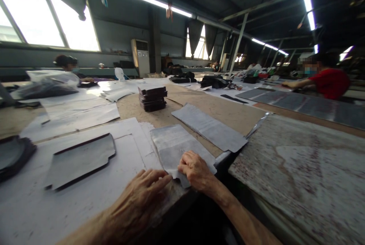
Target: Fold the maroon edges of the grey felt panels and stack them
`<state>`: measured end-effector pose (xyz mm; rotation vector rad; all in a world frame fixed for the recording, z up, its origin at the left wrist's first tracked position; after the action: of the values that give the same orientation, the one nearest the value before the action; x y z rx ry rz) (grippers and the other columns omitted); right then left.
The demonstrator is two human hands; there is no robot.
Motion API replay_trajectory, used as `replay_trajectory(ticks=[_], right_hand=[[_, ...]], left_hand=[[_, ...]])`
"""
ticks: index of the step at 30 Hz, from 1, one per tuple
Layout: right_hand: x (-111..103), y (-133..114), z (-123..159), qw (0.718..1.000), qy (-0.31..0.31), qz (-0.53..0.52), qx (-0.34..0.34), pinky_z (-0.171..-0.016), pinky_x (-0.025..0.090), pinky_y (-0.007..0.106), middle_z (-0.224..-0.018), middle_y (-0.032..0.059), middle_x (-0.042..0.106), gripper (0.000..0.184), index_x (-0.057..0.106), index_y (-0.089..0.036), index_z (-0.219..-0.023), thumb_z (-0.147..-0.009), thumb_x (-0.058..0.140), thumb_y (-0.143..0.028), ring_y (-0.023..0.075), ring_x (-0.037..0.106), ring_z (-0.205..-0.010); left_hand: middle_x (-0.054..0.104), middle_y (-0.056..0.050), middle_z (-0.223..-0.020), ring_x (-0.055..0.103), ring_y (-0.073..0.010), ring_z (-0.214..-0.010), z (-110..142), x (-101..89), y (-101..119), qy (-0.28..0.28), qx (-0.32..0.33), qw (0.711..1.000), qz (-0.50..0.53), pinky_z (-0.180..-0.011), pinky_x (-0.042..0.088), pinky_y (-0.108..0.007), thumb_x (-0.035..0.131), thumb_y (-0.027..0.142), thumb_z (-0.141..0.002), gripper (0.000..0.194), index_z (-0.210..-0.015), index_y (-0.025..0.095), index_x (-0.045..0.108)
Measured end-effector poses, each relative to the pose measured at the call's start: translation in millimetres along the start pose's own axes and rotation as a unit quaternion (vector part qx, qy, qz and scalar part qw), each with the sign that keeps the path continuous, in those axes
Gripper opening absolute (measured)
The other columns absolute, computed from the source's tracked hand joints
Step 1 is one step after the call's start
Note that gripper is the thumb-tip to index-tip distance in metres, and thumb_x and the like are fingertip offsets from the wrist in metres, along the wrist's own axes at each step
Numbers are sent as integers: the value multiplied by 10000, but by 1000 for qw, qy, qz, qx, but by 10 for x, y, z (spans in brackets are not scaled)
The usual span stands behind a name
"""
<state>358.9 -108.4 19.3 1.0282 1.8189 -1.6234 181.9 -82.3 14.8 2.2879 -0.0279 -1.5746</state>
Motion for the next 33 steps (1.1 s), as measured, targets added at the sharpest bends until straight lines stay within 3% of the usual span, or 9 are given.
replay_trajectory(ticks=[7, 13, 17, 20, 23, 26, 29, 33], right_hand=[[-26, 115, -37, 988, -35, -117, 91, -469, 265, 220, -556, -45, 381, 162, 435, -183, -603, -721, 485, -282, 82, 329, -501], [-101, 176, -111, 968, -56, -194, 150, -408, 188, 208, -492, -74, 314, 268, 409, -189, -631, -690, 527, -423, 58, 246, -426], [-175, 203, -150, 961, -34, -216, 170, -402, 192, 208, -482, -77, 306, 337, 378, -198, -634, -694, 505, -505, 58, 250, -415], [-213, 213, -165, 961, -16, -218, 172, -417, 183, 208, -480, -78, 308, 332, 400, -189, -631, -693, 526, -490, 55, 245, -429], [-209, 189, -169, 961, -9, -219, 166, -428, 164, 208, -478, -79, 314, 320, 426, -175, -603, -666, 583, -447, 50, 237, -443], [-180, 158, -168, 958, -15, -232, 165, -425, 154, 210, -465, -77, 336, 308, 448, -163, -563, -626, 649, -388, 45, 242, -440], [-211, 186, -197, 947, -6, -269, 178, -410, 189, 205, -465, -69, 386, 286, 478, -160, -582, -645, 658, -373, 48, 283, -418], [-441, 337, -347, 920, 45, -339, 193, -487, 382, 224, -599, -18, 539, 248, 531, -149, -685, -766, 586, -377, 95, 481, -507]], left_hand=[[524, -66, -1095, 482, -206, -858, -31, 35, -18, -22, -38, 999, -14, -752, 374, -366, 437, 148, -763, 245, -981, 207, 531], [425, -37, -1302, 481, -218, -929, -63, 24, 2, -30, -48, 998, -32, -799, 377, -409, 386, 193, -832, 248, -1054, 224, 491], [518, -46, -1153, 476, -223, -920, -82, 4, 7, -46, -72, 996, -9, -821, 386, -403, 408, 258, -838, 202, -1012, 216, 501], [546, -43, -1070, 470, -219, -922, -91, 20, -23, -28, -99, 995, 18, -841, 388, -395, 443, 271, -817, 292, -1102, 208, 462], [454, -53, -1256, 450, -225, -1005, -106, 49, -53, -2, -115, 993, 14, -872, 386, -393, 408, 296, -844, 415, -1251, 224, 363], [391, -50, -1322, 447, -231, -1014, -121, 68, -67, -5, -130, 991, -10, -868, 396, -387, 395, 335, -852, 339, -1170, 233, 453], [482, -59, -1195, 447, -245, -995, -128, 59, -50, -30, -137, 990, -23, -851, 402, -403, 411, 380, -842, 269, -1033, 233, 530], [510, -55, -1106, 447, -239, -973, -125, 20, -25, -35, -150, 988, -12, -846, 407, -413, 407, 389, -842, 269, -1035, 242, 524]])
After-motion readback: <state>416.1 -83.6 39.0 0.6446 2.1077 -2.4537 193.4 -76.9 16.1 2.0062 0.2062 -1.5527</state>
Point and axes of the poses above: each hand's wrist, its own z-axis away from the middle knuckle, its own x-axis out of the palm, y = z × x, the point moved 3 cm from there along -z, towards the middle knuckle
